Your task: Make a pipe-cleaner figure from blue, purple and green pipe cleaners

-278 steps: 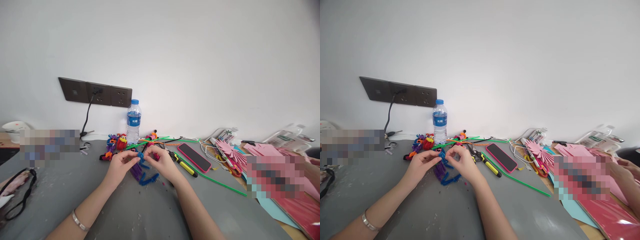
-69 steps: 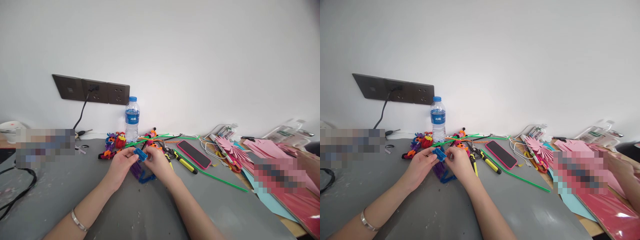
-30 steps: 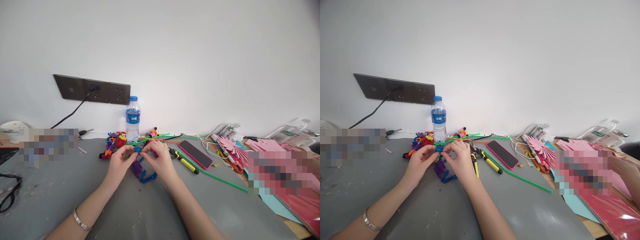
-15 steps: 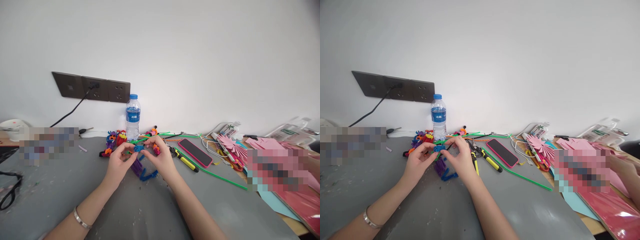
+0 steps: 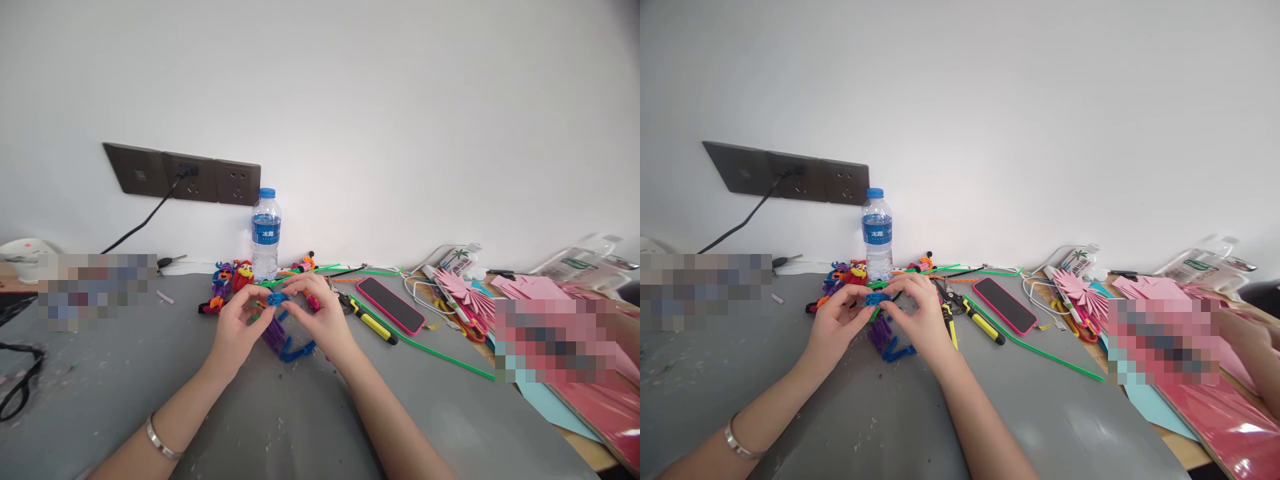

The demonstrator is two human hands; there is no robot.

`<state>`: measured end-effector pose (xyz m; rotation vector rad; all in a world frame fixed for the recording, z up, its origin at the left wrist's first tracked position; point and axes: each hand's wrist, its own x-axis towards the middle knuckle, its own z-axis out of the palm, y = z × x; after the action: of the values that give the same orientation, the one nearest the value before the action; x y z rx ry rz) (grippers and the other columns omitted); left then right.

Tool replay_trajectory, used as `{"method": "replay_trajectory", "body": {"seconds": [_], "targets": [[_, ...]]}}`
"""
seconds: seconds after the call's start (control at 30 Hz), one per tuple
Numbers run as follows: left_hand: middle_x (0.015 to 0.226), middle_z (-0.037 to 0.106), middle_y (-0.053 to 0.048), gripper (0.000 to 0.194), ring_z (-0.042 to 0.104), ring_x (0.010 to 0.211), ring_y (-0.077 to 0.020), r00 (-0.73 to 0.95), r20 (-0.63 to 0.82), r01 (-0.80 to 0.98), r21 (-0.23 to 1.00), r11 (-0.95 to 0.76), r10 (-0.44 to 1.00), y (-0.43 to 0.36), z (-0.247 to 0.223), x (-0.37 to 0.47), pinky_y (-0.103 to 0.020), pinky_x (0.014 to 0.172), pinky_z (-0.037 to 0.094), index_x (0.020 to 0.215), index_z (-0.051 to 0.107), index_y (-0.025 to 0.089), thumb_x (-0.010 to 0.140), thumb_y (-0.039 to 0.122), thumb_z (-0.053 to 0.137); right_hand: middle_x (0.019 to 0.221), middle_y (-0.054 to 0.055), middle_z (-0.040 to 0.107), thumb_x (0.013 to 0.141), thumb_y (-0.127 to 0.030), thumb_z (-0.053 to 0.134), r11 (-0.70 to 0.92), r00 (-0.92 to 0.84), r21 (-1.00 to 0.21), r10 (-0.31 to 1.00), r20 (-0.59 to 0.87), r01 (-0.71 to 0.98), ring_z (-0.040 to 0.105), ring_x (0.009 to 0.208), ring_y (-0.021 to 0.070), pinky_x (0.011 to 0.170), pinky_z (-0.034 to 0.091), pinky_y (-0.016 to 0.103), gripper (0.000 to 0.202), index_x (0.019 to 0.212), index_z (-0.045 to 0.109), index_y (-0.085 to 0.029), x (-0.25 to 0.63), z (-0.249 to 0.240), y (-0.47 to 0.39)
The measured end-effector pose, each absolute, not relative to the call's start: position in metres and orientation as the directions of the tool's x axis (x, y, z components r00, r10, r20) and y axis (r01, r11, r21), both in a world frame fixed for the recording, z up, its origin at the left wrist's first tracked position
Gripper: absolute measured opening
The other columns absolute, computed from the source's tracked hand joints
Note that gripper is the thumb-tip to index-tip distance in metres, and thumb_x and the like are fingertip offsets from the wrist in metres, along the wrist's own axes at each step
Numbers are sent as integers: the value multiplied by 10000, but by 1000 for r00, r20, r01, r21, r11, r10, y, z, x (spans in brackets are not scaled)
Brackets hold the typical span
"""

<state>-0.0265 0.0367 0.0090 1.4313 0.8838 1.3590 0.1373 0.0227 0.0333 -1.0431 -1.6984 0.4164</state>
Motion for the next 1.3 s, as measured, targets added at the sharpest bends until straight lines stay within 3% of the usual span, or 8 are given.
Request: {"method": "replay_trajectory", "body": {"seconds": [0.57,0.97,1.3], "targets": [[887,663,-41,118,611,831,-176,137,326,-129,942,-310,935,34,9,-27,-242,700,499,850,665,201,773,286,696,952,44,669,845,-186,636,581,-120,-724,804,583,371,611,979,216,907,470,382,66,883,627,-239,138,35,19],[892,712,-52,90,644,890,-205,156,356,-30,934,-356,921,36,9,-30,-280,752,515,835,715,200,780,270,703,1020,60,623,840,-173,642,583,-189,-734,810,554,348,589,1028,220,904,464,392,106,762,587,-219,144,41,18],[862,724,-39,82,662,884,-190,137,418,-10,907,-420,898,37,5,-32,-282,797,541,835,756,214,762,227,720,973,55,687,859,-182,635,638,-223,-651,763,606,412,608,966,216,879,453,393,153,714,600,-215,146,40,19]]}}
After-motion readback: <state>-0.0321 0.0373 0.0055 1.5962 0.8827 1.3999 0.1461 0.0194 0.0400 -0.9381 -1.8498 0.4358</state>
